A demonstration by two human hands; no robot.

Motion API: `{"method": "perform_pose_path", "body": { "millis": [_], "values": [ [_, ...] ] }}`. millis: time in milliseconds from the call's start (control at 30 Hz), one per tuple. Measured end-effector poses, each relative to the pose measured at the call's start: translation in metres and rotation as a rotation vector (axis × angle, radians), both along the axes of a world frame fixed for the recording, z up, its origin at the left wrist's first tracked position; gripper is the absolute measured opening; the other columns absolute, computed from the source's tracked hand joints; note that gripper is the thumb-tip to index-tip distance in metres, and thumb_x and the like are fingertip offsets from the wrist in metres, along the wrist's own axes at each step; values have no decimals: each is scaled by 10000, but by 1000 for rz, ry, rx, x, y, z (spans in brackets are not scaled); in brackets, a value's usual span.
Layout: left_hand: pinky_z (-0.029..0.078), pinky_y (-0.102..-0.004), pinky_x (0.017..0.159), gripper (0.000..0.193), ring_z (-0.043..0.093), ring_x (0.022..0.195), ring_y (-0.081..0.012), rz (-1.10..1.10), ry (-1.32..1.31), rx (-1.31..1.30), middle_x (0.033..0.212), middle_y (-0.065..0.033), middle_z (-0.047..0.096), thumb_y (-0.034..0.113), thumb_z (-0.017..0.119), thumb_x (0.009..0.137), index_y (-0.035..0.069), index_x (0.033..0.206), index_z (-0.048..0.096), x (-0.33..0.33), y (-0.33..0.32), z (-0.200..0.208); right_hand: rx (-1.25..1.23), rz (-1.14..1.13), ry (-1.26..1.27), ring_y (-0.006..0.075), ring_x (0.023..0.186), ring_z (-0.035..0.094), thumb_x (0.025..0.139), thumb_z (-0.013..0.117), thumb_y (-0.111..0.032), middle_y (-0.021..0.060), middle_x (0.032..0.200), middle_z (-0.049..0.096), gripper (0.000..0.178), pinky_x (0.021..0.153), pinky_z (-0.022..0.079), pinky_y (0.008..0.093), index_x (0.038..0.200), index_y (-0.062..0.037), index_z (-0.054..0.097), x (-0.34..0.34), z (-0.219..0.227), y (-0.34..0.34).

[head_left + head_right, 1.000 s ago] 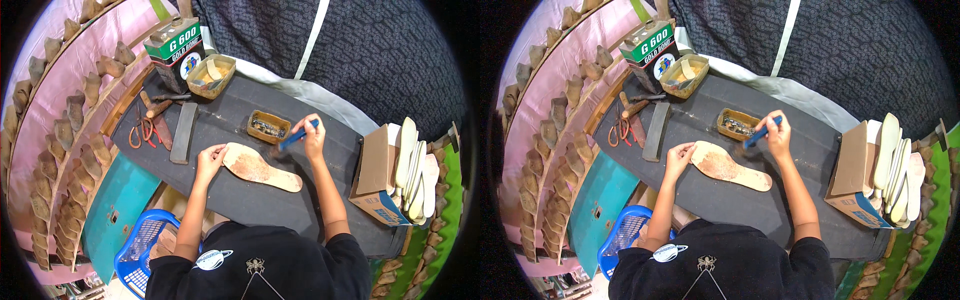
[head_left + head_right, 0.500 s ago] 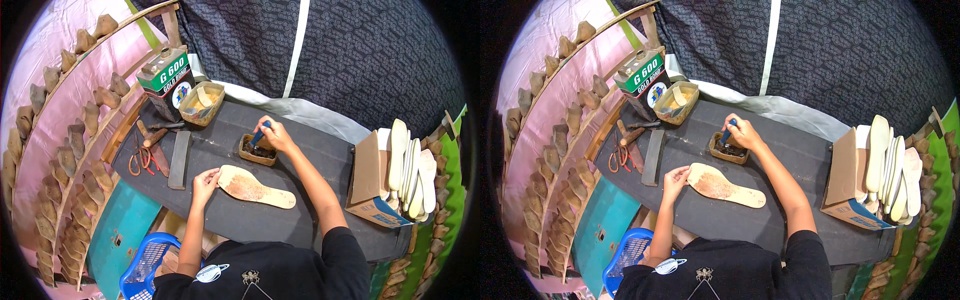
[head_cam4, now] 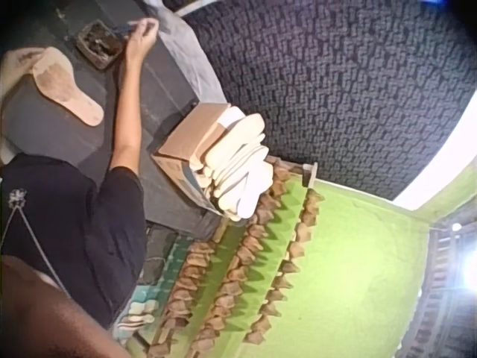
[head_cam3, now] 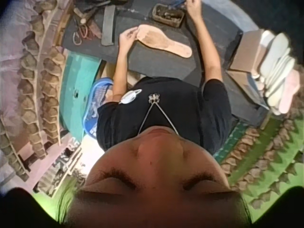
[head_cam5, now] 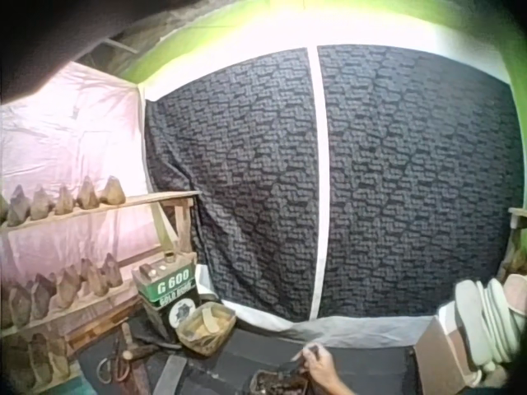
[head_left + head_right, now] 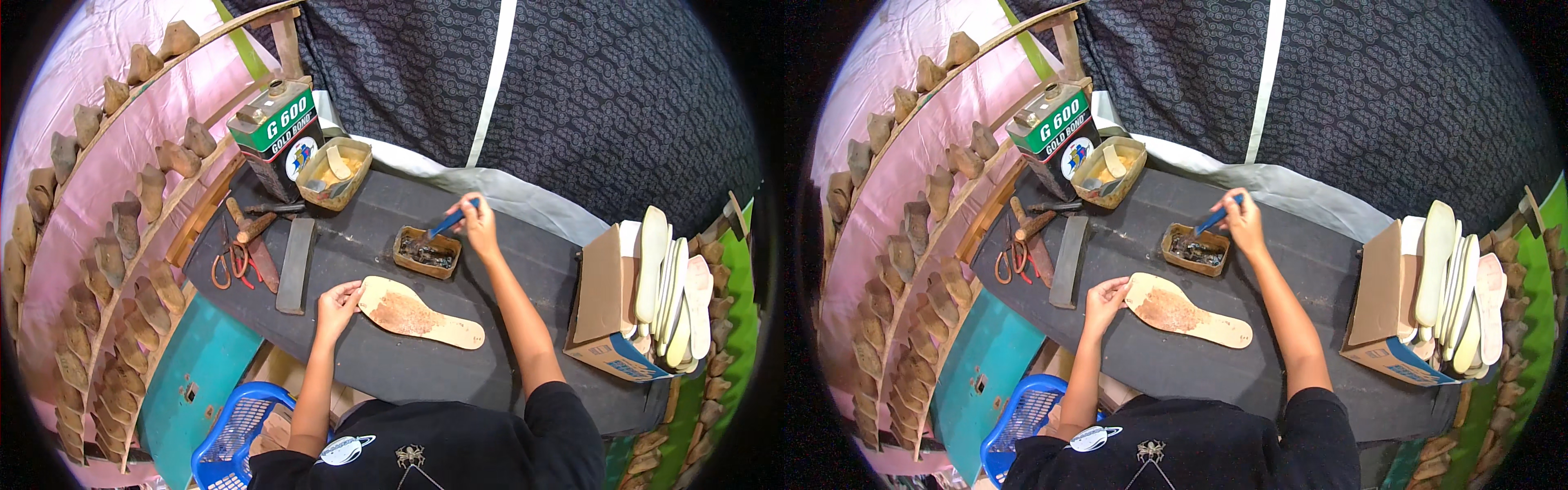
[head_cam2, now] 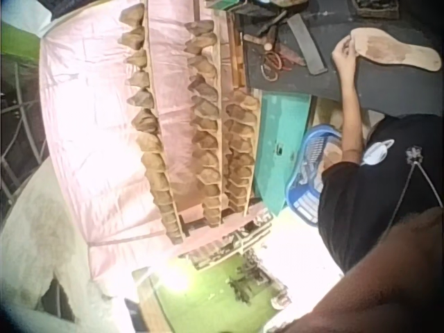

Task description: The person takes shoe soles from a cardboard box, applies adhesive to their surfaces using a brush, and places the glued soles into a blue basket.

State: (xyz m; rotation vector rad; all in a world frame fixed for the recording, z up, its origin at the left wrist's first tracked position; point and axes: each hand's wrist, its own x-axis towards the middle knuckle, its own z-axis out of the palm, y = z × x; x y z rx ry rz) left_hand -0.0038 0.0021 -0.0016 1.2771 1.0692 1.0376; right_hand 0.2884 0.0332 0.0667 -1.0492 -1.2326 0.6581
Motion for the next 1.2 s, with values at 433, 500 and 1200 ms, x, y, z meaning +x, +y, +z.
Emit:
{"method": "perform_pose_path", "body": {
  "millis": [433,500,1200],
  "values": [
    [439,-183,538,233,536,620,-54,-23,-20,78,767,-51,606,122,597,771,-51,926,581,1,2,-5,22,-63,277,112,462,511,862,453,-247,124,680,570,226,397,410,204,786,-35,433,-40,7,-72],
    [438,-182,537,232,534,615,-53,-19,10,65,750,-47,605,123,601,767,-51,919,584,1,0,-2,2,-46,163,109,469,509,854,462,-244,112,680,566,218,394,407,191,776,-44,429,-53,6,-76],
    [422,-172,538,211,494,586,-26,-8,131,112,684,-14,593,109,616,746,-55,877,603,0,-1,3,-25,11,-230,41,448,429,805,526,-174,1,549,496,208,413,342,201,660,-46,449,-36,4,-75]
  ]
}}
